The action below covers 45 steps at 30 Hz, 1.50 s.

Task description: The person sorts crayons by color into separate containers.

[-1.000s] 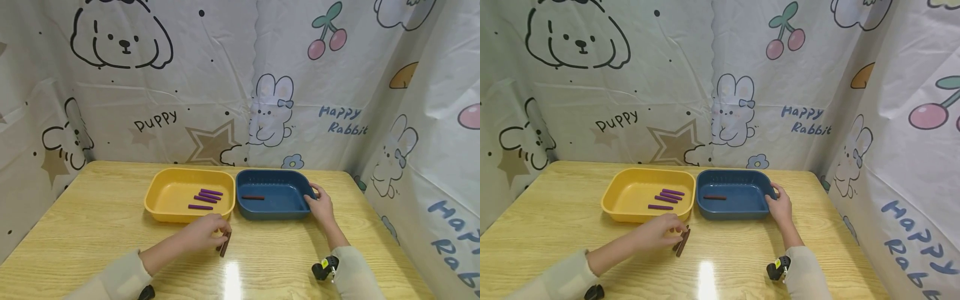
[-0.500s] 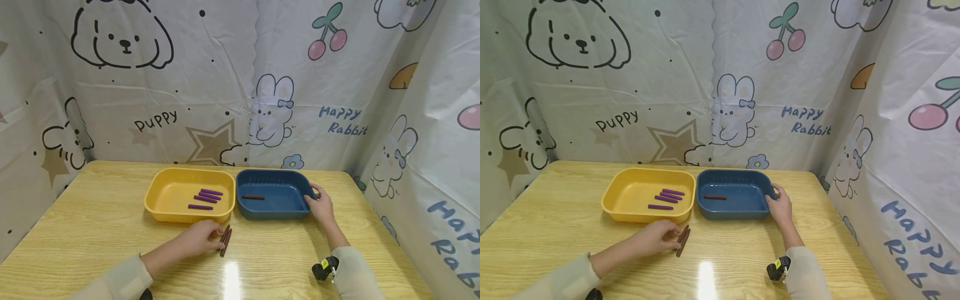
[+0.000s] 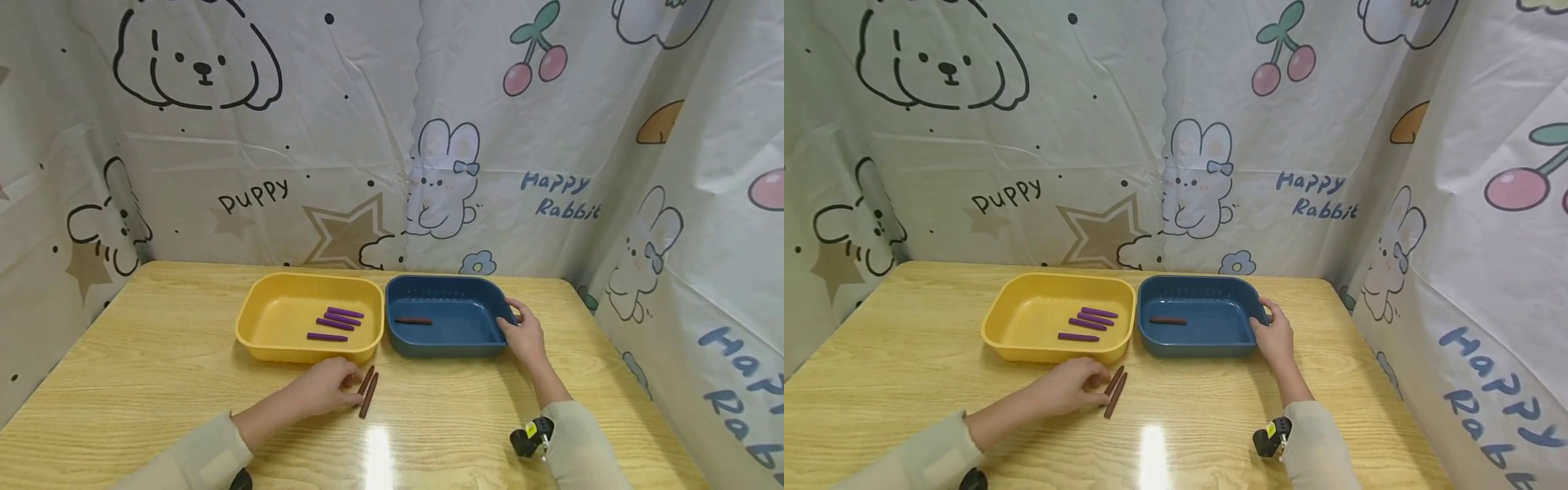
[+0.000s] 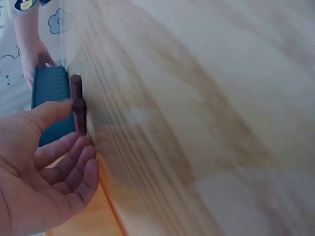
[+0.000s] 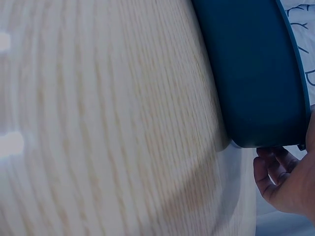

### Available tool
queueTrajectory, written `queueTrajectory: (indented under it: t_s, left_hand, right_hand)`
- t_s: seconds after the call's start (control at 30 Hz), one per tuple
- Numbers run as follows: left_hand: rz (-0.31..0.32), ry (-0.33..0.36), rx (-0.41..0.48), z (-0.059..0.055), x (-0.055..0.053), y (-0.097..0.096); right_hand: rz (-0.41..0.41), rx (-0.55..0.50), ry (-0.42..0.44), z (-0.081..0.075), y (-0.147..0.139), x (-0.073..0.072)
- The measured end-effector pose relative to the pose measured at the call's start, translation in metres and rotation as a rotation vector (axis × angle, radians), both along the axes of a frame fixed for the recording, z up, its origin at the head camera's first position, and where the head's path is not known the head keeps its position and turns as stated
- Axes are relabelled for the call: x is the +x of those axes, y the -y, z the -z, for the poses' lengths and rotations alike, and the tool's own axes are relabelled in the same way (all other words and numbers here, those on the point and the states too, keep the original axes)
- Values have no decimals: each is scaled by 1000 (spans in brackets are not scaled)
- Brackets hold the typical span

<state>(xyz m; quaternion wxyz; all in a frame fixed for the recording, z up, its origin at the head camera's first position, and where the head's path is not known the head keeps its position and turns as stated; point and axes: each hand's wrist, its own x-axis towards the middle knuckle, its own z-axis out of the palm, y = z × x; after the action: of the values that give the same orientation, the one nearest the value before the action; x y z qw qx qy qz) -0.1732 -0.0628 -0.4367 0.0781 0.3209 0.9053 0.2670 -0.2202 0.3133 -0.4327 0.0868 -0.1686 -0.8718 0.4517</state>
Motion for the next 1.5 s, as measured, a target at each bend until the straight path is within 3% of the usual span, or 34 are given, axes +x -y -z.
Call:
queueTrajectory:
  t_s: [0.53,0.73,1.03,1.23,1.5]
  left_hand:
    - [-195,14,-88,-1,15,-22]
    - [-219,6,-106,-8,17,-23]
    - [-241,-91,-157,-8,18,-27]
    - [-238,-112,-115,-6,17,-22]
    - [-239,-116,-73,-13,20,-14]
  right_hand:
    - [0,18,15,2,-3,1]
    - [-3,11,9,-2,-2,0]
    - [-3,7,-1,-4,-1,-1]
    - [-6,1,-2,-4,0,-1]
    - [1,3,4,-2,-1,-1]
